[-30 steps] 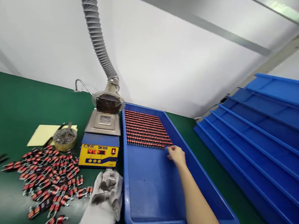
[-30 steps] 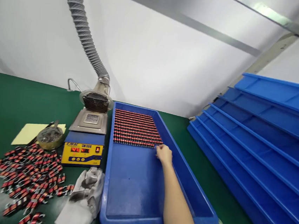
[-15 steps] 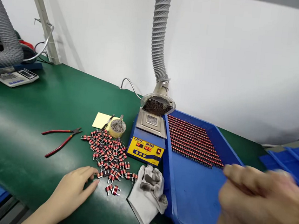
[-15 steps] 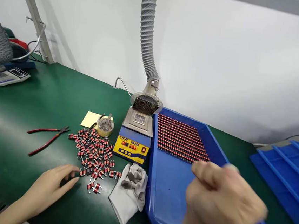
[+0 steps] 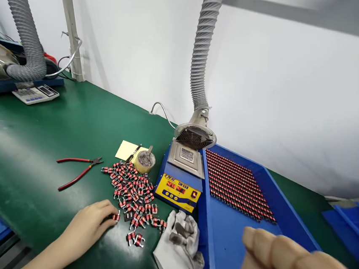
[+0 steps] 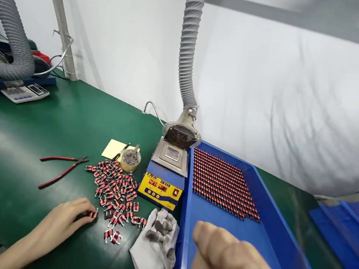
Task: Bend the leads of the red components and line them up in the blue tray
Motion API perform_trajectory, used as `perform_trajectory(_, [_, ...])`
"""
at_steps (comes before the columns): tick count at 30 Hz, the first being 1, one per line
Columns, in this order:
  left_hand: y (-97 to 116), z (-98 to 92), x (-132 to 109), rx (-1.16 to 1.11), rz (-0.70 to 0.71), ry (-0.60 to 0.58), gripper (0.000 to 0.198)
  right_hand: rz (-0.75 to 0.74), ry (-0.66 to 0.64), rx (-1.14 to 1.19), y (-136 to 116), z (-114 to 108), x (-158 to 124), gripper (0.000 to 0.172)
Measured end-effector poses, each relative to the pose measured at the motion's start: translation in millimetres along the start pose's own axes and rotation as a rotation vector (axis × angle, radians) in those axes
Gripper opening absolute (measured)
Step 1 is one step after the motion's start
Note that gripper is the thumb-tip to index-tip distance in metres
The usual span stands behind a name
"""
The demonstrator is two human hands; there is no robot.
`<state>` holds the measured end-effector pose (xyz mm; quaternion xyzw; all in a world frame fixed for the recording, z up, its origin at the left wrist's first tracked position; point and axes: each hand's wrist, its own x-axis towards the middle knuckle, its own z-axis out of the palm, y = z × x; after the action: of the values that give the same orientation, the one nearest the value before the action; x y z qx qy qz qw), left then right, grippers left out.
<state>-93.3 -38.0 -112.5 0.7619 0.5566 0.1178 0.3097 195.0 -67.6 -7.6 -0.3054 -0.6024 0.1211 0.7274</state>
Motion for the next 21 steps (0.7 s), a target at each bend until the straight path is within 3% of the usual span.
perform_trajectory(2, [17,-24.5,3,-0.042,0.100,0.038,0.018,0.076,-0.053,-0.023,1,14,5,0.041])
perform_trajectory(5, [62,-58.5,14,-0.121,0.389,0.140,0.017,0.297,-0.279,-0.042,9,35,3,0.034])
perform_trajectory(7, [96,-71.1,24,-0.180,0.546,0.183,0.015,0.427,-0.386,0.058,18,45,-2,0.030])
perform_trajectory(8, [111,-73.5,29,-0.209,0.600,0.209,0.014,0.471,-0.381,0.145,23,47,-4,0.030])
perform_trajectory(11, [143,-69.3,40,-0.287,0.703,0.256,0.015,0.535,-0.255,0.388,31,48,-6,0.024])
perform_trajectory(14, [153,-59.4,45,-0.405,0.732,0.203,0.020,0.585,-0.060,0.529,28,44,-3,0.013])
perform_trajectory(18, [153,-51.5,50,-0.565,0.544,0.073,0.072,0.760,0.156,0.521,18,45,1,0.021])
perform_trajectory(19, [153,-50.5,52,-0.587,0.521,0.074,0.071,0.786,0.162,0.505,17,46,2,0.022])
perform_trajectory(21, [154,-49.0,57,-0.624,0.526,0.117,0.044,0.816,0.137,0.492,17,49,2,0.022])
